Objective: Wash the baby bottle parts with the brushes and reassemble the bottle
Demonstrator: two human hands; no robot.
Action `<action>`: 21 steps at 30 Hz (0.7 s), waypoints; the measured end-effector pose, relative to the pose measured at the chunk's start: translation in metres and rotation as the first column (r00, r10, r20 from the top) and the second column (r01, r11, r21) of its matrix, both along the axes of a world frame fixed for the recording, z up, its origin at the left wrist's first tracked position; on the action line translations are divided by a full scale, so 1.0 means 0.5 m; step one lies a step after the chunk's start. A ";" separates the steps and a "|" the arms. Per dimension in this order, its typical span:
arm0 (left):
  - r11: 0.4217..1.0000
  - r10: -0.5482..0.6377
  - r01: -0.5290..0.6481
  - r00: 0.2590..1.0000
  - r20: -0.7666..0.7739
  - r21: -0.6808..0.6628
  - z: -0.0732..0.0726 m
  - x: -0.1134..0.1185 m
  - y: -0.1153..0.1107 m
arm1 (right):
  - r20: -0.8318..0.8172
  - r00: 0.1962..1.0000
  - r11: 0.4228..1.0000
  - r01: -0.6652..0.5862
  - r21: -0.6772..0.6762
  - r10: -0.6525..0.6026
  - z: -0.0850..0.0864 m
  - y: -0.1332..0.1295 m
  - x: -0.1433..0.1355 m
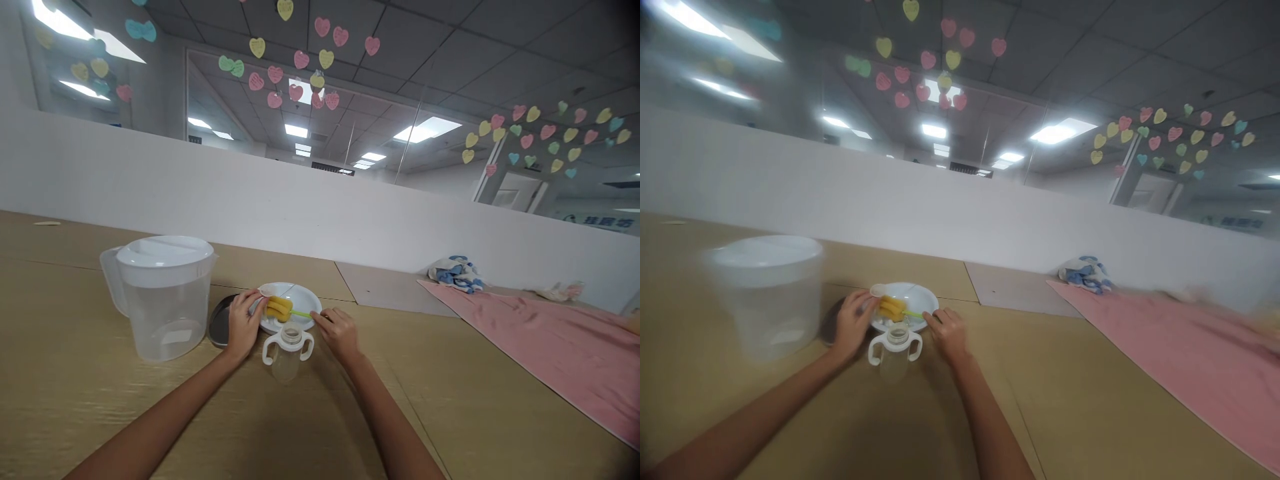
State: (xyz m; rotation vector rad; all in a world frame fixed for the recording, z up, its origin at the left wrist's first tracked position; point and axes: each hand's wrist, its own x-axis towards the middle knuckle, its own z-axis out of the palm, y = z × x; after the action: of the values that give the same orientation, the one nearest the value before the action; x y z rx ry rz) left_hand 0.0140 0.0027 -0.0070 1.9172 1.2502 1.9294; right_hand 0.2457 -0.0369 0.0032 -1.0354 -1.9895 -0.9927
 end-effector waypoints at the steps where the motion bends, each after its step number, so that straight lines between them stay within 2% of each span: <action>1: 1.000 -0.009 0.009 1.000 0.000 0.000 0.001 0.001 -0.001 | -0.023 1.000 1.000 0.000 0.000 0.000 0.000 -0.001 -0.002; 8: 1.000 -0.018 0.018 1.000 -0.003 0.014 0.002 0.004 -0.006 | -0.155 0.988 0.999 0.000 -0.040 -0.006 0.004 -0.008 -0.014; 13: 0.999 -0.023 0.025 0.998 0.057 -0.038 0.002 -0.003 0.001 | -0.060 0.995 0.997 -0.080 -0.007 0.079 0.008 -0.005 -0.006; 17: 0.988 -0.083 0.107 0.977 0.196 -0.111 0.010 -0.010 0.006 | 0.007 0.999 0.999 -0.049 -0.017 0.049 0.009 -0.003 0.000; 21: 0.987 -0.093 0.123 0.963 0.254 -0.103 0.016 -0.012 0.008 | -0.023 0.999 0.999 -0.045 -0.024 0.044 0.007 -0.003 -0.002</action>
State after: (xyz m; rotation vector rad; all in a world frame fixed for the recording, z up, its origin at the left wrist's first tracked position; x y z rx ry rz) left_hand 0.0082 0.0069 0.0011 1.5932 1.1349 1.9228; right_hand 0.2448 -0.0384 0.0068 -1.0067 -2.0025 -0.9315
